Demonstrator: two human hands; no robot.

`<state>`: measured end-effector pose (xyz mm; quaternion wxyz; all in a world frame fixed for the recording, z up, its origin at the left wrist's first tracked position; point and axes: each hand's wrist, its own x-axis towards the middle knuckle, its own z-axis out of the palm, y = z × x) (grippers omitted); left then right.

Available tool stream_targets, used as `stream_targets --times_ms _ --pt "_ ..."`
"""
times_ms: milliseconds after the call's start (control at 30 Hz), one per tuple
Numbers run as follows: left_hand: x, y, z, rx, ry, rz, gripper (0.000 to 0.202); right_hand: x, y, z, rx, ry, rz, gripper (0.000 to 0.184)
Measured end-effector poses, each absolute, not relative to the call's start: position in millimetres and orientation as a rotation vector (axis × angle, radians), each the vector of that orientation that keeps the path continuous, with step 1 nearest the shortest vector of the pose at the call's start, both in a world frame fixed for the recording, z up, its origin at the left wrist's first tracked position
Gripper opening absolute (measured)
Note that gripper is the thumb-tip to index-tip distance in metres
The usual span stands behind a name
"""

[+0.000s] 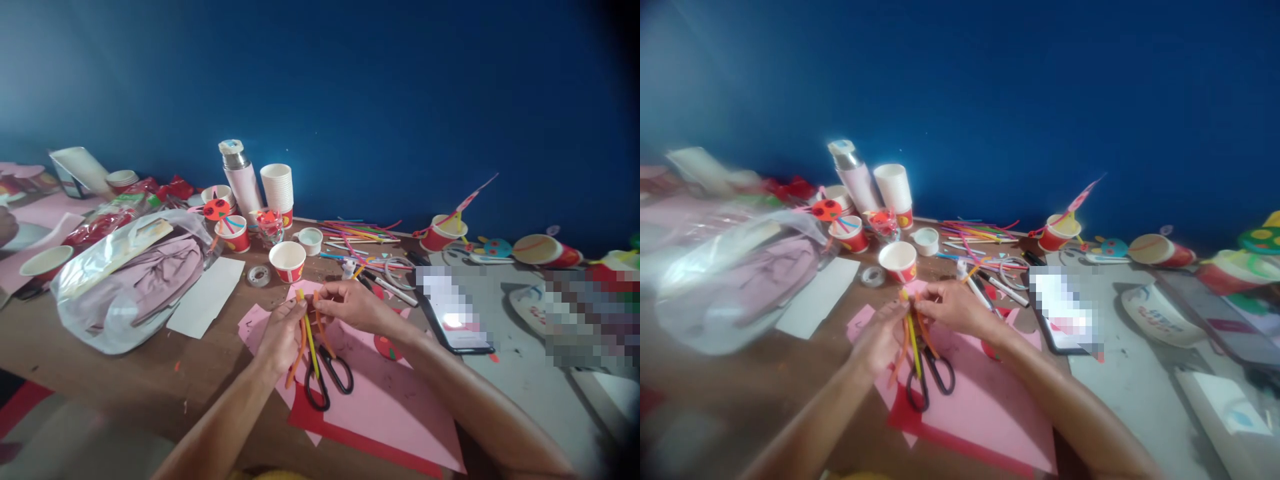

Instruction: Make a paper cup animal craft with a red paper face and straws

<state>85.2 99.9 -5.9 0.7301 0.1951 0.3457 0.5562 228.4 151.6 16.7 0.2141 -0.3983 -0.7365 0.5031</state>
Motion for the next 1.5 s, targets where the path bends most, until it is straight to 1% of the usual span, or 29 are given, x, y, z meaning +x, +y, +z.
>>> stream_targets --times_ms 100,267,467,767,900,1067,1333,1500 --pt "85 99 -7 0.431 0.793 1.234 0.011 227 148 19 -1.168 -2.155 1.177 0.022" --pt "85 98 -5 0.446 0.79 1.219 0.013 226 145 21 -1.224 -2.16 1.105 0.021" --pt "85 95 -3 0.425 0.8 1.192 0.015 225 143 22 -1.236 -2.226 0.895 0.028" --pt "88 96 -5 0.436 0.714 1.203 0.011 224 133 28 -1.283 -2.276 0.708 0.024" --pt "86 97 -8 0.431 0.67 1.201 0.011 223 132 28 -1.305 -2.264 0.697 0.023" --pt "85 97 -7 0.386 0.656 1.16 0.007 223 135 24 -1.298 -2.227 0.713 0.021" --pt "83 99 -8 0.236 0.634 1.062 0.012 224 139 15 -1.335 -2.226 0.68 0.03" --pt "82 99 -11 0.213 0.671 1.086 0.012 223 138 15 -1.4 -2.243 0.604 0.034"
